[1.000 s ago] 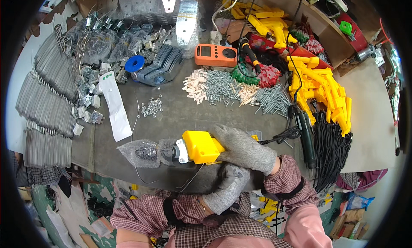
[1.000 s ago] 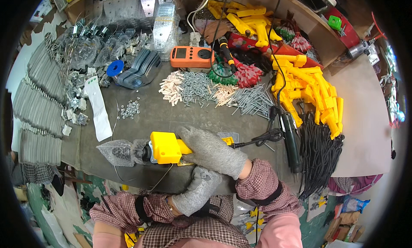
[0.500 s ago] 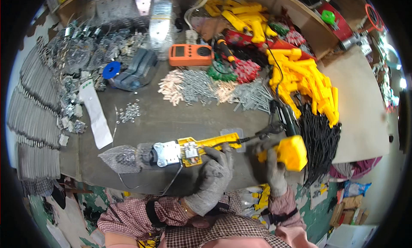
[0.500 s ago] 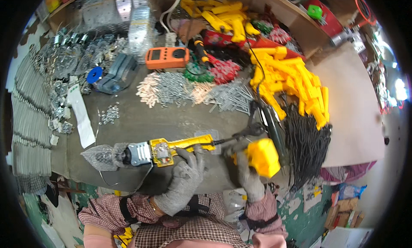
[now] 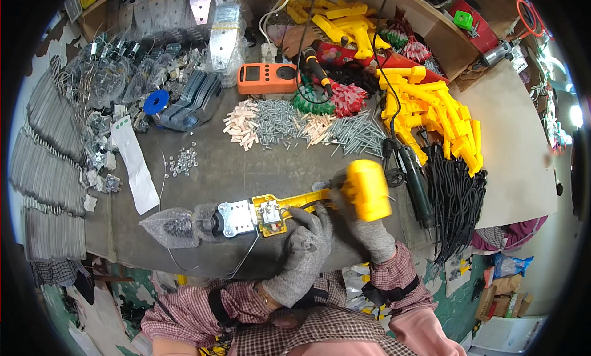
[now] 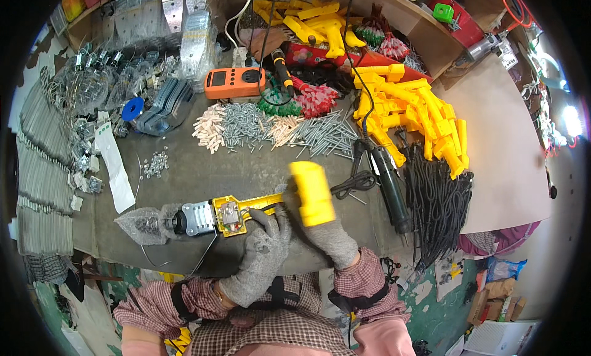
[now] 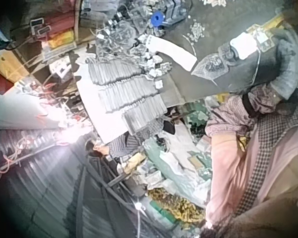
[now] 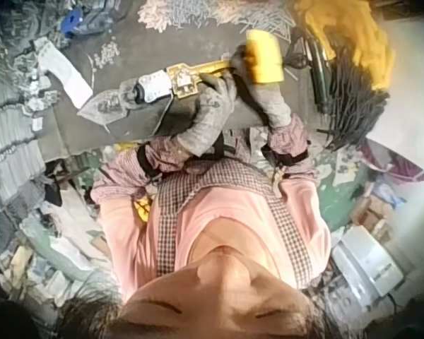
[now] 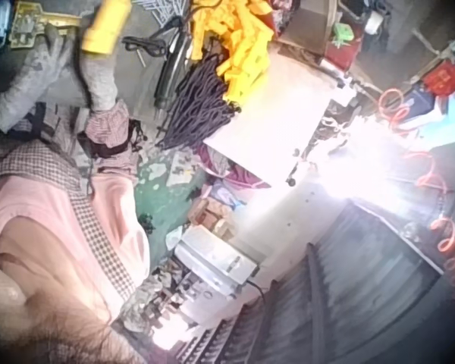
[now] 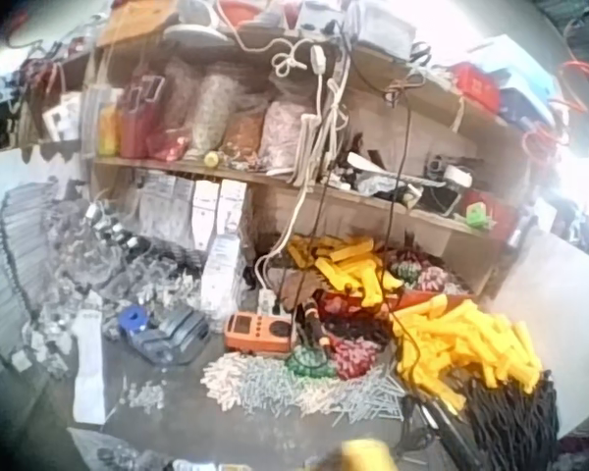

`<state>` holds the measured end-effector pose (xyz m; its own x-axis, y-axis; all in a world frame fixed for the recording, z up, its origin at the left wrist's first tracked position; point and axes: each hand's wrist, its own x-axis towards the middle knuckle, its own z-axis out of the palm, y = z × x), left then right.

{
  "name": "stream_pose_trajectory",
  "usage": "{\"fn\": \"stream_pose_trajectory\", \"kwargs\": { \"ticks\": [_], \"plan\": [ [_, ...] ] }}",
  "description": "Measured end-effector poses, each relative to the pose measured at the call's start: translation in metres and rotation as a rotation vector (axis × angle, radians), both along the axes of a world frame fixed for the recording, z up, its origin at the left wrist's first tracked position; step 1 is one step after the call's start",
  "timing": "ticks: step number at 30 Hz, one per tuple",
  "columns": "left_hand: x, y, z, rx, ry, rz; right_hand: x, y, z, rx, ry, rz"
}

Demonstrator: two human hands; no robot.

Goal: Soldering wires to a component and assembling a yellow plastic housing.

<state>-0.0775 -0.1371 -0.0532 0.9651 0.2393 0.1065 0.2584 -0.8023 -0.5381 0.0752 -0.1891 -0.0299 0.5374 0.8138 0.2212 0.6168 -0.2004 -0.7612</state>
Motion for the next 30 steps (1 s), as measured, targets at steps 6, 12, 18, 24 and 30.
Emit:
{"fn": "stream_pose_trajectory", "kwargs": {
  "ticks": [6,12,18,24,30],
  "plan": [
    [-0.032,0.027,0.013,-0.461,-0.096,-0.086,-0.002,0.025,0.01,-0.267,-0.092,0.397],
    [-0.057,0.062,0.074,-0.642,-0.045,-0.316,0.004,0.024,0.001,-0.261,-0.217,0.483],
    [-0.017,0.101,0.065,-0.719,0.046,0.074,-0.001,0.019,-0.015,-0.258,-0.256,0.481],
    [-0.02,0.103,0.044,-0.678,0.004,0.058,-0.002,0.024,0.029,-0.224,-0.32,0.406],
    [-0.023,0.101,0.045,-0.708,-0.07,0.039,-0.008,0.05,0.05,-0.277,-0.966,0.17]
  ]
}}
